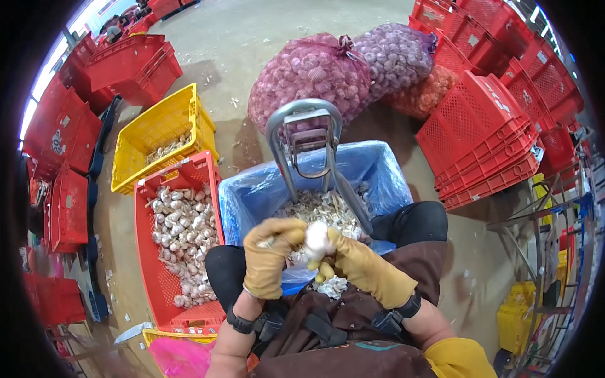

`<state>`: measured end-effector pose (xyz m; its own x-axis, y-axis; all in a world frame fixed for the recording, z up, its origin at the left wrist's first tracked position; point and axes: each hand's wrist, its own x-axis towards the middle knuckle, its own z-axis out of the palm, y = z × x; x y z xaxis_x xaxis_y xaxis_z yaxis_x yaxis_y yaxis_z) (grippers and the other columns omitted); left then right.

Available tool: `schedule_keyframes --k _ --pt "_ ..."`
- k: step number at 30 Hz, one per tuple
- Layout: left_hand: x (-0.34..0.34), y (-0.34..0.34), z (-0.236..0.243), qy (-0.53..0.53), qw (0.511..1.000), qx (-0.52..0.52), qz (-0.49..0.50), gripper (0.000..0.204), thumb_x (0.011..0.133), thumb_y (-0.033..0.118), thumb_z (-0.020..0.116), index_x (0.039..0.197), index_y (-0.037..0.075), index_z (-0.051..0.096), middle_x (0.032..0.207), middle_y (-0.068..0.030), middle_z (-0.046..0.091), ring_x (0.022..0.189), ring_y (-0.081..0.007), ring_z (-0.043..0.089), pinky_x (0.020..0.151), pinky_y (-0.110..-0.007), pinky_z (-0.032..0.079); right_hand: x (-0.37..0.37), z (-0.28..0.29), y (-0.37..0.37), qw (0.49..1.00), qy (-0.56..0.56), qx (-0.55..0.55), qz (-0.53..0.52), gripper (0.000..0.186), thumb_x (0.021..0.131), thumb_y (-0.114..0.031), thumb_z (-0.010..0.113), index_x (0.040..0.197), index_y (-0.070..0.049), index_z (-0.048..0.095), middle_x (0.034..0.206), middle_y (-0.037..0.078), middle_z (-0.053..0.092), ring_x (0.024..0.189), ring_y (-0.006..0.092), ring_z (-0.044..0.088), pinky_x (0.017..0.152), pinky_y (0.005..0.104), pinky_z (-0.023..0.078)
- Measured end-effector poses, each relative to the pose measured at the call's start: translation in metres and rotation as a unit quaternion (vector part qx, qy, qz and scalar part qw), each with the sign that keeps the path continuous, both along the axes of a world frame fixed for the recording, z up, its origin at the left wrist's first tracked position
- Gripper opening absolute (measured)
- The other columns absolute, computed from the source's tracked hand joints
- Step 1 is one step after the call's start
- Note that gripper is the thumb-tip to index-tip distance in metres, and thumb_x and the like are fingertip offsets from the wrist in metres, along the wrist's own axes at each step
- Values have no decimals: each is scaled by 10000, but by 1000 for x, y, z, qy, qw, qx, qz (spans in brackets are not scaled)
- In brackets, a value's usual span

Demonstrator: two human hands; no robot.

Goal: Using a manual lever-operated slicer to slice garlic bulbs into a container.

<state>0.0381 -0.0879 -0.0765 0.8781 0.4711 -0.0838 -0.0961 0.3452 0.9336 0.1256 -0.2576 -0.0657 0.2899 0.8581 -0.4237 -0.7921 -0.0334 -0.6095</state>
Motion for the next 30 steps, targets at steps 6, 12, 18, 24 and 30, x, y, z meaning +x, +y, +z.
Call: schedule_keyframes --k 6,12,18,24,30 --pt "5 21 -12 10 989 -113 91 158 903 92 684 1030 -2 668 824 -35 659 676 -85 563 620 -215 463 -12 -12 16 981 -185 -17 -50 750 879 -399 692 1423 -77 289 1223 137 519 969 187 566 898 385 485" --pt "-1 18 -10 11 991 -131 11 159 886 80 698 1018 -2 666 860 -36 658 705 -85 577 644 -226 478 -12 0 40 939 -329 -7 -98 1024 793 -374 800 1537 -107 148 1384 144 439 1150 192 512 963 333 436" --pt "-15 26 -9 -29 984 -111 -136 151 825 10 722 954 23 644 903 -57 624 754 -111 583 653 -258 483 -15 5 32 947 -308 -7 -87 629 897 -276 705 1408 -61 407 1257 72 554 1167 132 504 1000 290 410" --pt "-26 54 -18 -348 867 -351 -60 364 820 126 726 1160 103 598 1014 -116 587 891 -209 590 819 -376 498 -1 20 8 921 -319 -14 -223 571 900 -237 701 1364 -52 422 1274 74 552 1031 100 554 907 271 478" --pt "1 36 -34 32 989 44 -138 577 955 416 582 1408 83 454 1322 -95 531 1213 -193 500 1029 -352 407 -6 10 1 870 -484 15 -94 591 835 -274 761 1320 -49 509 1285 101 572 1180 181 529 1021 328 398"
